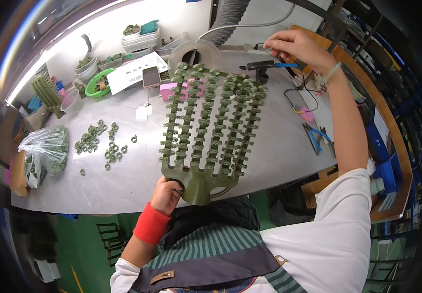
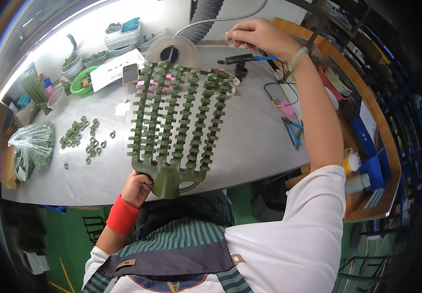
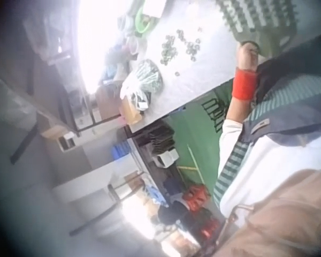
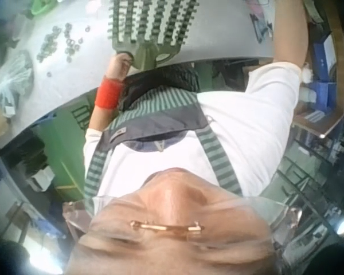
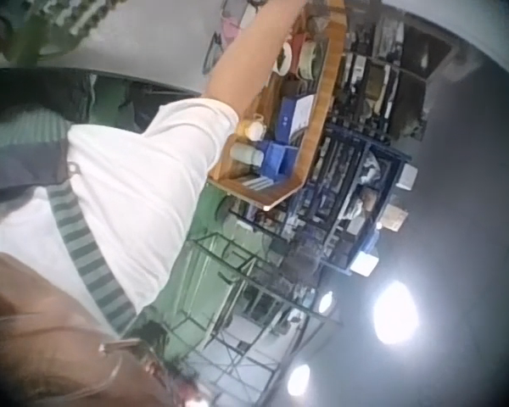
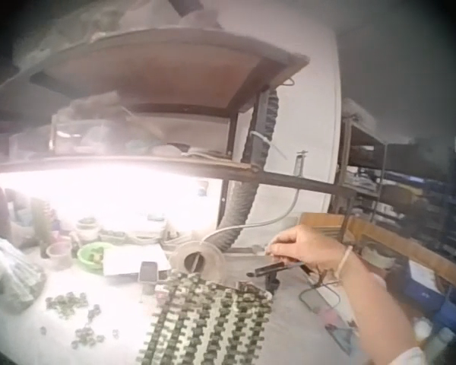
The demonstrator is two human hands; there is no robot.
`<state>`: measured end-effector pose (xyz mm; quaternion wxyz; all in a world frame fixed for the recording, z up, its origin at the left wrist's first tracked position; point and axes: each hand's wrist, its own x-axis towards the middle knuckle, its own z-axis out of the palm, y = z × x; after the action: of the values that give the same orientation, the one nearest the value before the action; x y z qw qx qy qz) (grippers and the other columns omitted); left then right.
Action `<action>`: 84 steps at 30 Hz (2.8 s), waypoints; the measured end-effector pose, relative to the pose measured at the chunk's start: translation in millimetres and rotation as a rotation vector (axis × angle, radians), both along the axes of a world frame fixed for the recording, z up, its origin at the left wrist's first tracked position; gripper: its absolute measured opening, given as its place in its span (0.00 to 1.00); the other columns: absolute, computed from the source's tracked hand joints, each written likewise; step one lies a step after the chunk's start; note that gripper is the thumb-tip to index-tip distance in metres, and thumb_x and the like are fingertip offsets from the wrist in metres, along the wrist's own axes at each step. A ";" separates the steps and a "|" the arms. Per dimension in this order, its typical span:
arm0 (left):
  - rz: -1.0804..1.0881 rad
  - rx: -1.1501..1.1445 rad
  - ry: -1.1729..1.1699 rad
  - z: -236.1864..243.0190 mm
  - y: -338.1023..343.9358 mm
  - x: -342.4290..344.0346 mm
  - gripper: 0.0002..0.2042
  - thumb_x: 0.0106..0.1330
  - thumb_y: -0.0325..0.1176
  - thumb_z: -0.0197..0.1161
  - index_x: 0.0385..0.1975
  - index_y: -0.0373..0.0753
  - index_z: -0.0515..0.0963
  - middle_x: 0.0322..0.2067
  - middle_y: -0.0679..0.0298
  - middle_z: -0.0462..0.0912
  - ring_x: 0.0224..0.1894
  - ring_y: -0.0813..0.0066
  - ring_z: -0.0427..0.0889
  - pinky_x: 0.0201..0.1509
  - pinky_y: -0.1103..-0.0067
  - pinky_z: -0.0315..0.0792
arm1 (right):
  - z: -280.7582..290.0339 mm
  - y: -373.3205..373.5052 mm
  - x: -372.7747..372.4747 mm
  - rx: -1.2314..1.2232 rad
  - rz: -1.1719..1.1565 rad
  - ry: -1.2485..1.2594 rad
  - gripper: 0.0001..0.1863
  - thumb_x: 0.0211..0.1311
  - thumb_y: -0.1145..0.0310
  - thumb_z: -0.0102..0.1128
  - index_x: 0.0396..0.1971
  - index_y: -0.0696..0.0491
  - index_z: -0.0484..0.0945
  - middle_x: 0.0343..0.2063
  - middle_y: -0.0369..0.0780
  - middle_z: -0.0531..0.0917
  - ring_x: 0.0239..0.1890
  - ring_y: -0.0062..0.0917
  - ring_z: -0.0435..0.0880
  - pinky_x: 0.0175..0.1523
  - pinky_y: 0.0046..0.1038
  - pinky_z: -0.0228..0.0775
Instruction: The person uses a soldering iron to melt and attach small green plastic rings onto a green plastic holder, picking the rings up one by one from a pile on the workbench.
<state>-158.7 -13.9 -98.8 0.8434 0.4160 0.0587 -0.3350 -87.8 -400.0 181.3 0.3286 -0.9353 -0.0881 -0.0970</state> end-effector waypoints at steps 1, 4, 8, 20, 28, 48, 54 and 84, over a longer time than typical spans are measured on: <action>-0.012 0.005 0.006 3.6 -2.2 -1.8 0.23 0.50 0.11 0.46 0.46 0.33 0.75 0.34 0.64 0.80 0.25 0.82 0.73 0.23 0.89 0.63 | -0.7 -1.0 -1.9 -0.133 0.030 0.066 0.15 0.68 0.60 0.55 0.40 0.56 0.82 0.26 0.31 0.79 0.23 0.11 0.70 0.29 0.16 0.65; -0.035 0.065 -0.038 -0.1 -11.8 -4.7 0.22 0.51 0.12 0.46 0.46 0.32 0.76 0.38 0.61 0.82 0.30 0.80 0.77 0.28 0.87 0.68 | -12.5 0.3 -24.6 -0.206 0.009 0.147 0.17 0.68 0.56 0.54 0.42 0.54 0.81 0.23 0.31 0.78 0.22 0.11 0.70 0.28 0.16 0.65; -0.163 0.068 -0.022 10.6 -32.2 -7.8 0.23 0.50 0.12 0.45 0.47 0.32 0.75 0.40 0.59 0.82 0.34 0.77 0.79 0.32 0.86 0.70 | -15.9 -16.9 -89.2 -0.184 0.045 0.413 0.14 0.70 0.58 0.52 0.42 0.54 0.78 0.20 0.30 0.72 0.17 0.11 0.67 0.24 0.19 0.64; -0.865 -0.060 -0.131 -7.0 -200.8 -41.6 0.20 0.51 0.13 0.48 0.42 0.34 0.79 0.36 0.66 0.83 0.36 0.78 0.78 0.38 0.82 0.70 | -13.2 -25.6 -441.9 0.082 -0.670 0.476 0.12 0.61 0.68 0.63 0.32 0.59 0.71 0.24 0.34 0.71 0.22 0.12 0.70 0.25 0.18 0.61; -1.300 -0.100 -0.517 -36.5 -269.1 -73.4 0.19 0.66 0.22 0.52 0.58 0.33 0.70 0.51 0.60 0.78 0.55 0.69 0.75 0.61 0.76 0.67 | -58.3 54.9 -502.2 -0.159 -0.937 0.551 0.15 0.60 0.63 0.61 0.26 0.60 0.71 0.23 0.43 0.69 0.25 0.36 0.71 0.30 0.35 0.61; -1.107 0.564 -0.340 -25.4 -248.4 -90.0 0.13 0.72 0.27 0.51 0.53 0.31 0.72 0.46 0.56 0.78 0.50 0.70 0.78 0.58 0.76 0.72 | -638.4 55.7 -790.2 0.192 -1.934 1.317 0.11 0.59 0.63 0.60 0.34 0.55 0.83 0.37 0.48 0.85 0.41 0.43 0.84 0.45 0.39 0.78; -1.073 0.682 -0.397 -25.7 -248.9 -105.4 0.15 0.71 0.31 0.54 0.55 0.34 0.71 0.46 0.57 0.79 0.50 0.69 0.79 0.59 0.75 0.71 | -683.7 60.7 -831.9 0.308 -2.009 1.332 0.12 0.62 0.64 0.57 0.39 0.55 0.81 0.42 0.48 0.84 0.44 0.42 0.83 0.46 0.39 0.78; -0.100 0.286 -0.187 -14.2 89.9 -80.7 0.14 0.72 0.31 0.54 0.53 0.35 0.74 0.46 0.61 0.81 0.50 0.75 0.80 0.55 0.79 0.75 | -268.9 28.9 -267.1 0.631 0.285 0.995 0.11 0.66 0.72 0.56 0.43 0.62 0.79 0.36 0.41 0.84 0.39 0.22 0.83 0.46 0.23 0.75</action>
<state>-239.5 76.0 -113.0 0.7597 0.5633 0.0062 -0.3249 -354.9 -371.1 -87.6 0.6016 -0.7048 -0.0152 0.3757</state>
